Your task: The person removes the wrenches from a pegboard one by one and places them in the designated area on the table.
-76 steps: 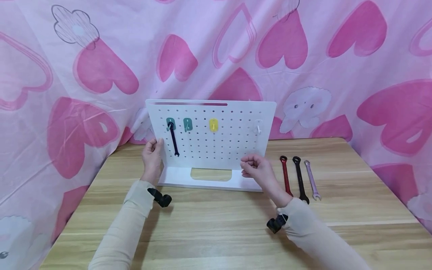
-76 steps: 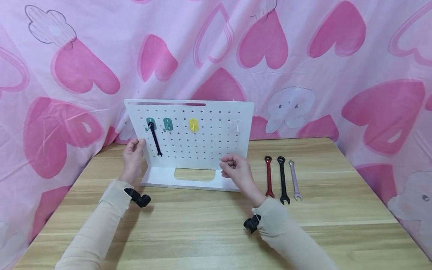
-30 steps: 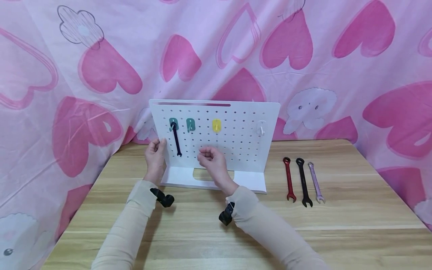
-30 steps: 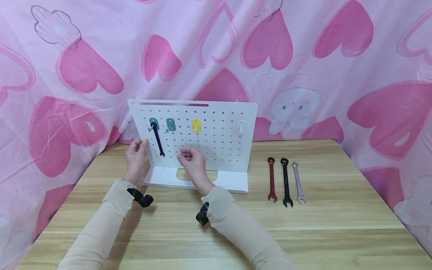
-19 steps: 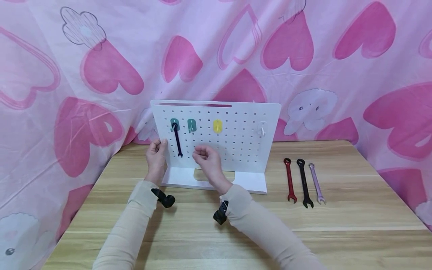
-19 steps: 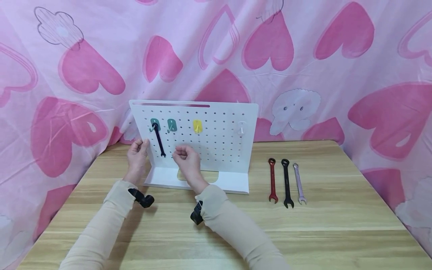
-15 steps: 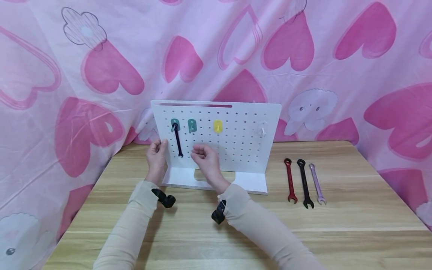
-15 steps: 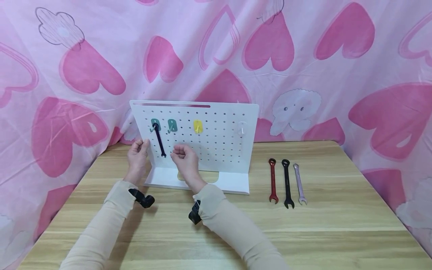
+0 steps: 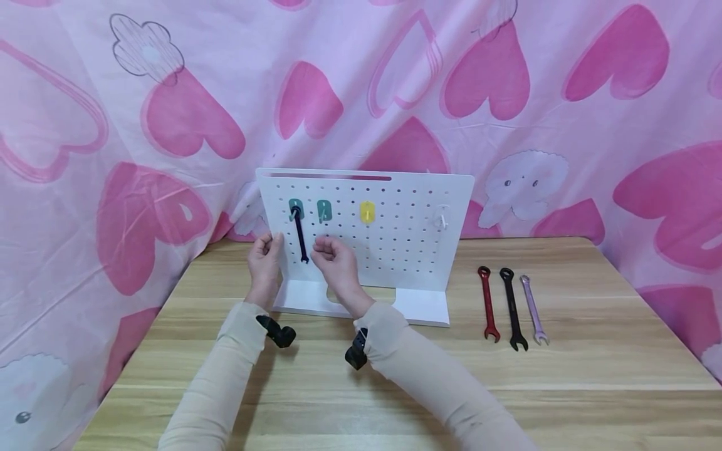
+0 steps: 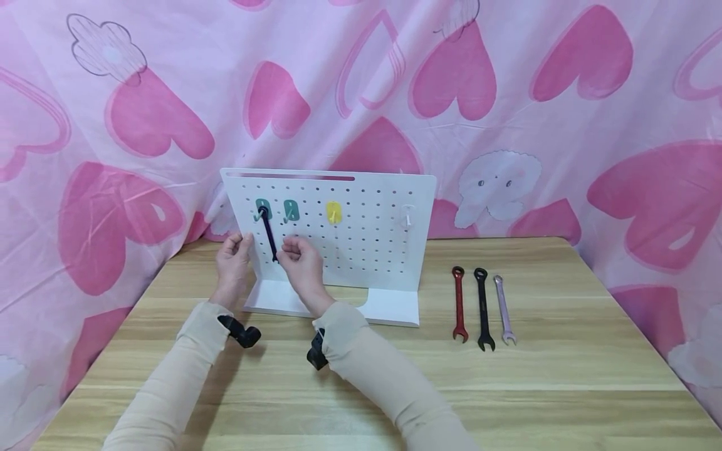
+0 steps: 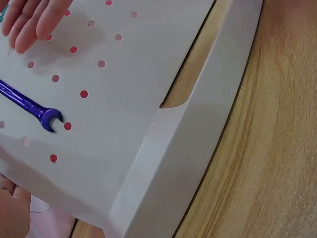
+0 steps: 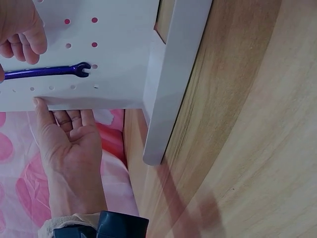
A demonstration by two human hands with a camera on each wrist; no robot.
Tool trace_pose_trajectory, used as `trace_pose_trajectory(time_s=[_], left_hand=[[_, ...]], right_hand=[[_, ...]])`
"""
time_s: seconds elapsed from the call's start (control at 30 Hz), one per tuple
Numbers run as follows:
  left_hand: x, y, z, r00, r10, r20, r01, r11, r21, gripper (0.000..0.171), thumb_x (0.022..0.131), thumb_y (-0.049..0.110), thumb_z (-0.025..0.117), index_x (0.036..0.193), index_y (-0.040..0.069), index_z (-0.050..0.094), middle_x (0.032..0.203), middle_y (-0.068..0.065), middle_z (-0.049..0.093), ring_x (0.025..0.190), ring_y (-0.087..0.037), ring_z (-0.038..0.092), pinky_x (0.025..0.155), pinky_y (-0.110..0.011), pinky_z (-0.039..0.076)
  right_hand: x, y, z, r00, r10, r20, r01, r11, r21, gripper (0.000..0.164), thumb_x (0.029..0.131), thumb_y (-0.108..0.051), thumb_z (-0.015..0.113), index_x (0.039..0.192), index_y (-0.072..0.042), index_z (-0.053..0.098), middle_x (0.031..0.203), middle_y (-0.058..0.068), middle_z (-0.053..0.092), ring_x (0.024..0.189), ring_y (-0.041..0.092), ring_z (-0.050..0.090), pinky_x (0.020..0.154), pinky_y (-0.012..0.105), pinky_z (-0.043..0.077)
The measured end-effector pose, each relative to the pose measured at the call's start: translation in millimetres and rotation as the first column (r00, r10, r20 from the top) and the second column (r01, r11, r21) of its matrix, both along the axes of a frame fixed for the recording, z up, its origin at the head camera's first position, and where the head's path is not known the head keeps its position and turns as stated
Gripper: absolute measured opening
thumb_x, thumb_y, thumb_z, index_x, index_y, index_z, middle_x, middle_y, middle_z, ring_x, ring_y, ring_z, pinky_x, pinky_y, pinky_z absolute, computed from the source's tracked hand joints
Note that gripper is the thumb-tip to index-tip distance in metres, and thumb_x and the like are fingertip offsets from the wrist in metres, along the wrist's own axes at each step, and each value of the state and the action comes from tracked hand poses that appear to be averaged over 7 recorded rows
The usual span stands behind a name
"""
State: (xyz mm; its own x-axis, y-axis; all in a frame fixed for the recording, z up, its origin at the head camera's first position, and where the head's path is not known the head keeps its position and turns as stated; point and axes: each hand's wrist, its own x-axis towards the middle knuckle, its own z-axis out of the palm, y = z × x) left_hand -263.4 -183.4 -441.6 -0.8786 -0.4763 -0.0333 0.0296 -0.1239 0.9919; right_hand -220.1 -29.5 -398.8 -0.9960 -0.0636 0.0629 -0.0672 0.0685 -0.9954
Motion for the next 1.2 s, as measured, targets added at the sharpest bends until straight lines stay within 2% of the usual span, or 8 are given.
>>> trace_pose_trajectory(time_s=[0.17, 0.3, 0.5, 0.77, 1.2], left_hand=[[0.4, 0, -0.9, 1.000, -0.004, 0.006, 0.004, 1.000, -0.009, 0.035, 0.084, 0.041, 0.066, 0.109, 0.017, 0.062, 0.091, 0.004, 0.053, 0.089, -0.011, 0.047, 0.079, -0.024, 0.042], [-1.1, 1, -1.3, 1.000, 0.003, -0.018, -0.002, 1.000, 0.021, 0.031, 0.084, 0.038, 0.067, 0.107, 0.016, 0.063, 0.089, 0.004, 0.052, 0.087, -0.010, 0.047, 0.079, -0.025, 0.041], [-1.3, 2, -0.6, 1.000, 0.011, -0.026, -0.010, 1.000, 0.023, 0.024, 0.085, 0.035, 0.067, 0.101, 0.018, 0.062, 0.085, 0.005, 0.050, 0.084, -0.009, 0.046, 0.078, -0.026, 0.040], [1.2, 1, 1.5, 1.000, 0.003, -0.016, -0.003, 1.000, 0.023, 0.029, 0.085, 0.036, 0.066, 0.105, 0.016, 0.061, 0.087, 0.004, 0.049, 0.087, -0.010, 0.044, 0.081, -0.027, 0.038], [-0.1, 0, 0.5, 1.000, 0.003, 0.002, -0.003, 0.999, 0.045, 0.031, 0.084, 0.038, 0.067, 0.106, 0.017, 0.062, 0.088, 0.003, 0.050, 0.088, -0.011, 0.044, 0.081, -0.027, 0.037]], right_hand=[[-3.4, -3, -0.5, 1.000, 0.007, -0.002, -0.007, 1.000, -0.003, 0.031, 0.089, -0.007, 0.062, 0.120, -0.007, 0.058, 0.116, 0.008, 0.063, 0.106, 0.016, 0.061, 0.088, 0.022, 0.049], [-5.2, -6, -0.7, 1.000, 0.005, 0.013, -0.005, 1.000, 0.000, 0.032, 0.089, -0.007, 0.063, 0.121, -0.008, 0.058, 0.118, 0.007, 0.063, 0.107, 0.016, 0.061, 0.087, 0.022, 0.049], [-6.8, -11, -2.1, 0.999, 0.000, 0.048, 0.000, 1.000, -0.007, 0.033, 0.089, -0.008, 0.063, 0.121, -0.010, 0.059, 0.119, 0.006, 0.063, 0.107, 0.016, 0.061, 0.088, 0.023, 0.049], [-9.5, -17, -5.3, 0.997, 0.013, 0.077, -0.009, 0.999, -0.046, 0.034, 0.089, -0.009, 0.064, 0.122, -0.014, 0.058, 0.121, 0.003, 0.062, 0.109, 0.015, 0.060, 0.089, 0.024, 0.049], [-13.6, -22, -8.8, 0.997, 0.020, 0.070, -0.016, 0.998, -0.061, 0.033, 0.089, -0.005, 0.063, 0.122, -0.010, 0.059, 0.117, 0.006, 0.062, 0.107, 0.016, 0.060, 0.089, 0.022, 0.049]])
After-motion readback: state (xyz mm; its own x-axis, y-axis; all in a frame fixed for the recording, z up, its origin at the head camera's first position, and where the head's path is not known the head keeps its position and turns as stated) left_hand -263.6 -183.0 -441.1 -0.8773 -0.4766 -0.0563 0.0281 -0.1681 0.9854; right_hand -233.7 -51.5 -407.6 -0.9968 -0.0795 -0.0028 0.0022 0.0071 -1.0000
